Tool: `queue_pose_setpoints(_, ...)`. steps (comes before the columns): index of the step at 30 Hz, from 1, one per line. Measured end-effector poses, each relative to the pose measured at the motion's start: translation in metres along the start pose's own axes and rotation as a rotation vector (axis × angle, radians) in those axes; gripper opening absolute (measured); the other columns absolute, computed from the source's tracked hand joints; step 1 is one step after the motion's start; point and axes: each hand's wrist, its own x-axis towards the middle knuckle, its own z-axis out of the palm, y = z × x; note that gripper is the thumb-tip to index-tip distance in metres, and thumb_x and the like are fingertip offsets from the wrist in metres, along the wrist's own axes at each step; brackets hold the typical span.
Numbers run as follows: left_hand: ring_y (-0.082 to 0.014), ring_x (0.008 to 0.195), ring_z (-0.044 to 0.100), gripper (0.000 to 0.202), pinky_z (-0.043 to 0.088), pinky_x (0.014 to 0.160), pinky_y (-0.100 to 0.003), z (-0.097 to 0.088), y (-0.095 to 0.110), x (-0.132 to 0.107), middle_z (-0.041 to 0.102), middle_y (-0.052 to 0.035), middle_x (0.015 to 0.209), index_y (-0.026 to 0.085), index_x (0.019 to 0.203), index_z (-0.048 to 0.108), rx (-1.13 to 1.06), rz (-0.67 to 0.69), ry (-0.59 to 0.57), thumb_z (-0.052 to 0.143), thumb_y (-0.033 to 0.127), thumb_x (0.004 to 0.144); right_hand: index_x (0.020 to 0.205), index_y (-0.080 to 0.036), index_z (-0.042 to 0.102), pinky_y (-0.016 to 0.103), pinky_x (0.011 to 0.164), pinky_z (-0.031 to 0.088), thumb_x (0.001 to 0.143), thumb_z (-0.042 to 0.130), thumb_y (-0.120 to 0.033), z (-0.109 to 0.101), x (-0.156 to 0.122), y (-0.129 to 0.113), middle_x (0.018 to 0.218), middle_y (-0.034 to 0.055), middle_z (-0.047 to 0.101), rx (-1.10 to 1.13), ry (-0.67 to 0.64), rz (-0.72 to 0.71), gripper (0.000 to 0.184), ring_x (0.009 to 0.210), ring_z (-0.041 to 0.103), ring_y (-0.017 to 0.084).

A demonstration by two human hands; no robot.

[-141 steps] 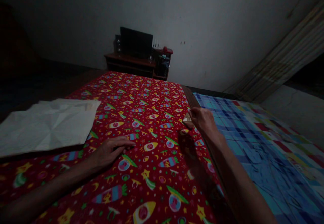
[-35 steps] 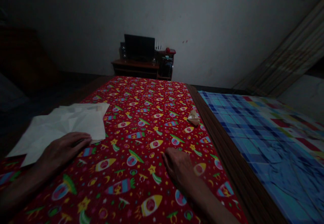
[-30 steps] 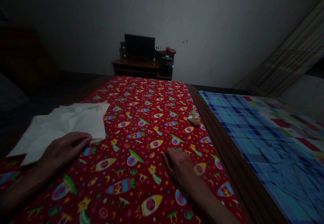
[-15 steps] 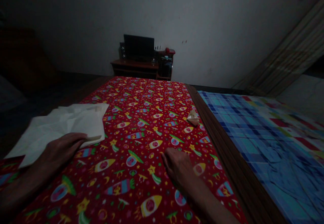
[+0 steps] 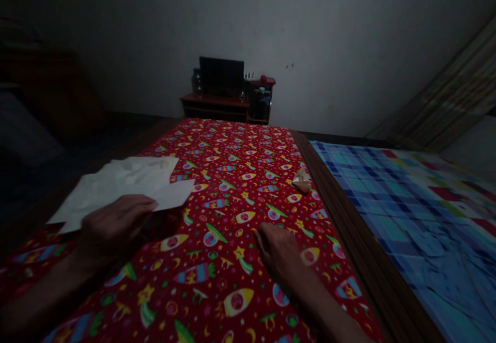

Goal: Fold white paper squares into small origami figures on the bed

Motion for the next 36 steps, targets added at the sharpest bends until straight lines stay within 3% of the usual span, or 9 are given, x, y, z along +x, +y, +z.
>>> queue_pose_setpoints(3,-0.0192,0.087,0.061,0.018,0.049,0.072,-0.03,0.008,0.038,0.016,0.066,-0.0058,0.09,0.015,0.093,0.058,-0.063,0.147,0.02,0.045,0.027,0.091,0.077,-0.018,0.053,0.025,0.054,0.037,0.092,0.041,-0.029,-0.004,0.001,-0.003,0.067,0.0028,0.059,0.028,0.054,-0.018,0.022,0.058,0.055,0.014)
queue_pose_setpoints(5,-0.0172,0.085,0.061,0.017,0.048,0.069,-0.027,0.016,0.06,0.023,0.066,-0.0051,0.087,0.015,0.091,0.057,-0.08,0.193,0.012,0.041,0.015,0.091,0.095,-0.017,0.056,0.026,0.059,0.045,0.091,0.045,-0.03,-0.008,0.001,-0.007,0.08,0.0062,0.063,0.071,0.113,-0.072,0.017,0.068,0.06,0.016)
queue_pose_setpoints(8,-0.0174,0.082,0.06,0.016,0.047,0.064,-0.027,0.027,0.088,0.029,0.065,-0.0053,0.085,0.014,0.088,0.057,-0.126,0.201,-0.032,0.041,0.011,0.09,0.12,-0.019,0.049,0.033,0.074,0.051,0.087,0.053,-0.031,-0.013,-0.002,-0.019,0.11,0.0134,0.06,0.09,0.169,-0.206,0.036,0.095,0.06,0.021)
queue_pose_setpoints(11,-0.017,0.078,0.059,0.016,0.046,0.062,-0.027,0.034,0.109,0.032,0.063,-0.0042,0.081,0.015,0.085,0.056,-0.204,0.216,-0.105,0.042,0.015,0.091,0.124,-0.02,0.048,0.042,0.086,0.049,0.084,0.058,-0.027,-0.011,-0.007,-0.028,0.13,0.0178,0.047,0.045,0.159,-0.288,0.042,0.115,0.05,0.026)
queue_pose_setpoints(14,-0.0158,0.079,0.058,0.016,0.045,0.062,-0.025,0.036,0.124,0.032,0.063,-0.0037,0.083,0.015,0.087,0.056,-0.274,0.255,-0.153,0.041,0.015,0.092,0.112,-0.019,0.056,0.043,0.088,0.047,0.086,0.054,-0.019,-0.006,-0.01,-0.026,0.128,0.0173,0.05,0.045,0.155,-0.306,0.026,0.115,0.05,0.024)
queue_pose_setpoints(17,-0.0155,0.08,0.058,0.013,0.045,0.062,-0.025,0.034,0.124,0.028,0.064,-0.0029,0.086,0.016,0.089,0.057,-0.318,0.238,-0.198,0.044,0.016,0.091,0.097,-0.019,0.061,0.04,0.083,0.05,0.087,0.048,-0.014,-0.004,-0.014,-0.013,0.117,0.014,0.059,0.082,0.16,-0.344,0.017,0.107,0.056,0.022)
queue_pose_setpoints(27,-0.0165,0.099,0.059,0.03,0.051,0.084,-0.031,0.028,0.075,-0.012,0.065,-0.0061,0.105,0.018,0.106,0.061,-0.456,-0.016,-0.25,0.044,0.006,0.084,0.1,-0.019,0.061,0.034,0.079,0.051,0.085,0.042,-0.008,-0.018,-0.032,0.008,0.101,0.0087,0.067,0.123,0.18,-0.372,0.026,0.094,0.062,0.017)
queue_pose_setpoints(31,-0.023,0.111,0.052,0.027,0.04,0.098,-0.046,0.017,0.09,-0.003,0.061,-0.0082,0.117,0.017,0.114,0.057,-0.274,0.011,-0.237,0.048,0.018,0.089,0.095,-0.018,0.062,0.033,0.066,0.046,0.087,0.042,-0.012,-0.028,-0.036,-0.009,0.082,0.0083,0.067,-0.117,0.211,-0.417,0.022,0.073,0.059,0.018)
queue_pose_setpoints(36,-0.0225,0.104,0.053,0.028,0.043,0.088,-0.039,0.01,0.124,0.014,0.06,-0.0085,0.117,0.017,0.118,0.054,-0.23,0.106,-0.257,0.047,0.022,0.091,0.088,-0.015,0.061,0.031,0.059,0.037,0.089,0.039,-0.011,-0.033,-0.038,-0.042,0.067,0.0065,0.058,-0.3,0.2,-0.454,0.023,0.062,0.049,0.018)
